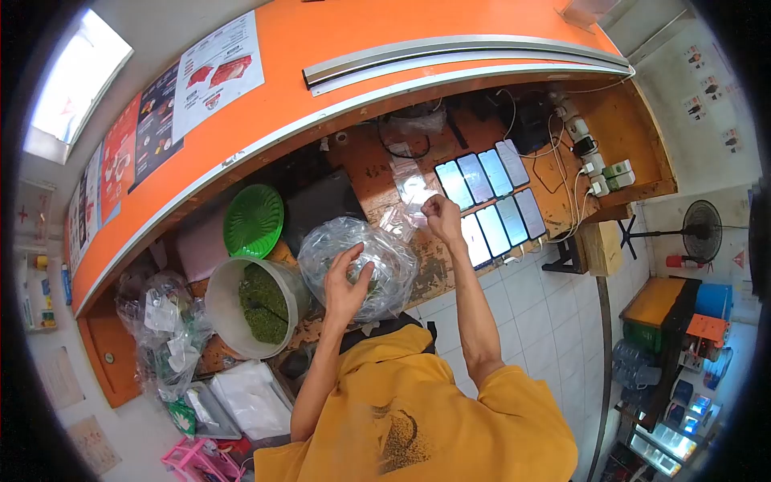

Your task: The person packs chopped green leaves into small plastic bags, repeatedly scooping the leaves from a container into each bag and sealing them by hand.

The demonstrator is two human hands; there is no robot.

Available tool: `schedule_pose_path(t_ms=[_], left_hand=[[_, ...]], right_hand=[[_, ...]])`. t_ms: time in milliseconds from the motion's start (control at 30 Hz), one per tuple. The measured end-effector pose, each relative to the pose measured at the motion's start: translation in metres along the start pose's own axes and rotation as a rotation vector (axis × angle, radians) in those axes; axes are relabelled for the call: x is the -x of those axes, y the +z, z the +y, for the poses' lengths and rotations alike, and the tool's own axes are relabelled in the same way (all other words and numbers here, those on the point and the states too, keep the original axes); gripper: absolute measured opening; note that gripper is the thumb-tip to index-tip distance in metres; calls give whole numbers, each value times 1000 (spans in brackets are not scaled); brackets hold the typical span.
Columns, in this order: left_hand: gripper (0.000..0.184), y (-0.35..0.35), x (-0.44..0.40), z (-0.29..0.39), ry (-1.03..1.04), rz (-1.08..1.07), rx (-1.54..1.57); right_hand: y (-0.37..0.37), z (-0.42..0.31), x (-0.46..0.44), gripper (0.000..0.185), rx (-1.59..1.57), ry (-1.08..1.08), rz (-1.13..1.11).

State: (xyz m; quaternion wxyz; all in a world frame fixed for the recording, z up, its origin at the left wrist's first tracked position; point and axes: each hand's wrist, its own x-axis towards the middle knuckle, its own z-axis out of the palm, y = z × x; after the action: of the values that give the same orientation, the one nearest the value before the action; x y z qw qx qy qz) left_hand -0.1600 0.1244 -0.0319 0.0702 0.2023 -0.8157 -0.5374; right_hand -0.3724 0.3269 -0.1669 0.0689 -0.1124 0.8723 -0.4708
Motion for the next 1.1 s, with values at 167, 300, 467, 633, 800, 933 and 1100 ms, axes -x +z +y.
schedule_pose_path(t_ms=[167, 300, 467, 633, 800, 933, 1100], left_hand=[[33, 1, -18, -1, -40, -72, 253], [22, -22, -18, 4, -111, -324, 283], [17, -37, 1, 7, -176, -299, 400], [12, -54, 23, 3, -243, -143, 587], [13, -78, 40, -17, -225, 67, 681], [13, -95, 50, -26, -235, 75, 703], [15, -103, 55, -32, -167, 57, 720]], right_hand=[[-60, -99, 33, 7, -269, 7, -595], [-71, -140, 46, 5, -318, -49, -760], [-63, -166, 55, 12, -259, -110, -759], [-25, -206, 84, 25, -78, -277, -168], [11, -249, 138, 28, -293, -202, -392], [36, -256, 153, 22, -358, -193, -416], [48, -260, 156, 18, -355, -221, -367]])
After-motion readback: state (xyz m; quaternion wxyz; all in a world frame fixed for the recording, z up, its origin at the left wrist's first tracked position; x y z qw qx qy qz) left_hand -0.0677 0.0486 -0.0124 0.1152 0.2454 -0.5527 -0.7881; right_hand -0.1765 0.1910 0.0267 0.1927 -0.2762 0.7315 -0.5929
